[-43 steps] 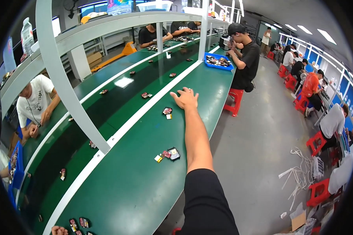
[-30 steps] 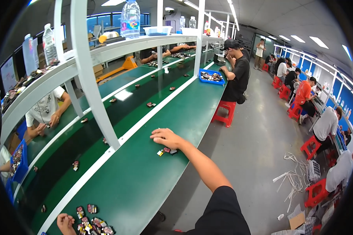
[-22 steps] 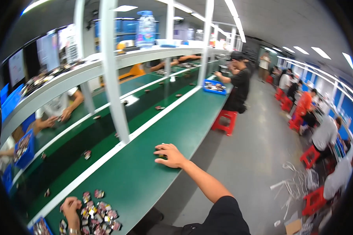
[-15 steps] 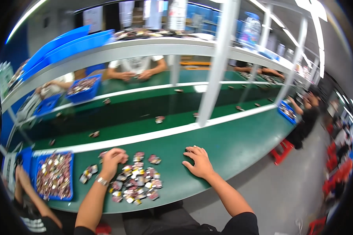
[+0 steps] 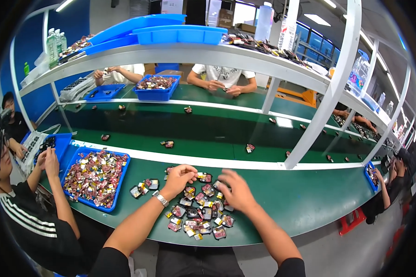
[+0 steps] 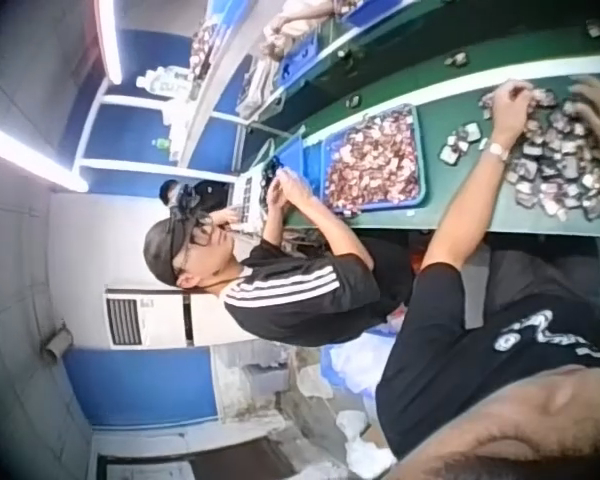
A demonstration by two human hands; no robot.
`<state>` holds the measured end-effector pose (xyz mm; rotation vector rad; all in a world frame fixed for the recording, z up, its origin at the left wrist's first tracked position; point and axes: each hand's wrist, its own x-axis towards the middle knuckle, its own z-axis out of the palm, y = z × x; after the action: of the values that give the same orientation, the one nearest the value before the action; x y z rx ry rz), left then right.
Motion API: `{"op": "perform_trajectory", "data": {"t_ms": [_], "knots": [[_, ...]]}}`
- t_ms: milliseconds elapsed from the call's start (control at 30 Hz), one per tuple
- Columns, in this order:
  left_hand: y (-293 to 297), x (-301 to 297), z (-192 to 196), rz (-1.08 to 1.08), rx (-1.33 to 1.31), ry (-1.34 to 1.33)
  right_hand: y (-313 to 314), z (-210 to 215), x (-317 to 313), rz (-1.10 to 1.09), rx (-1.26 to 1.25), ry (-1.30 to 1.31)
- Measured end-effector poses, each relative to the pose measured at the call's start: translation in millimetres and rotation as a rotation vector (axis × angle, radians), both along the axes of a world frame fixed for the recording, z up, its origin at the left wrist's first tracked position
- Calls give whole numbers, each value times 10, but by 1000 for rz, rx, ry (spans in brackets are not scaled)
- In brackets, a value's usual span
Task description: Inspecting and sorting small electronic components on a factory assembly line.
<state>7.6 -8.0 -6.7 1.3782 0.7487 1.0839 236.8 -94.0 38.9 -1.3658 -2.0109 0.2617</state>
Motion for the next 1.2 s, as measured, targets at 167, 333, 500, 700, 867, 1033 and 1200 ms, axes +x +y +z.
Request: {"op": "perform_trajectory", "data": {"t_ms": [167, 333, 500, 700, 867, 1033, 1200], "knots": [[16, -3, -16, 77, 68, 103, 637, 34, -20, -42, -252, 25], [5, -17, 4, 146, 150, 225, 736, -71, -237, 143, -237, -89], [-16, 0, 85, 112, 111, 189, 585, 11, -278, 206, -227, 254], [-25, -40, 181, -193, -41, 70, 553, 64, -294, 195, -157, 350], [-112, 17, 210, -249, -202, -112, 533, 14, -332, 114, 274, 154], [-91, 44, 190, -220, -195, -118, 456, 14, -442, 7, 355, 0], [-117, 81, 152, -147, -142, -99, 517, -75, -492, 17, 312, -71]]}}
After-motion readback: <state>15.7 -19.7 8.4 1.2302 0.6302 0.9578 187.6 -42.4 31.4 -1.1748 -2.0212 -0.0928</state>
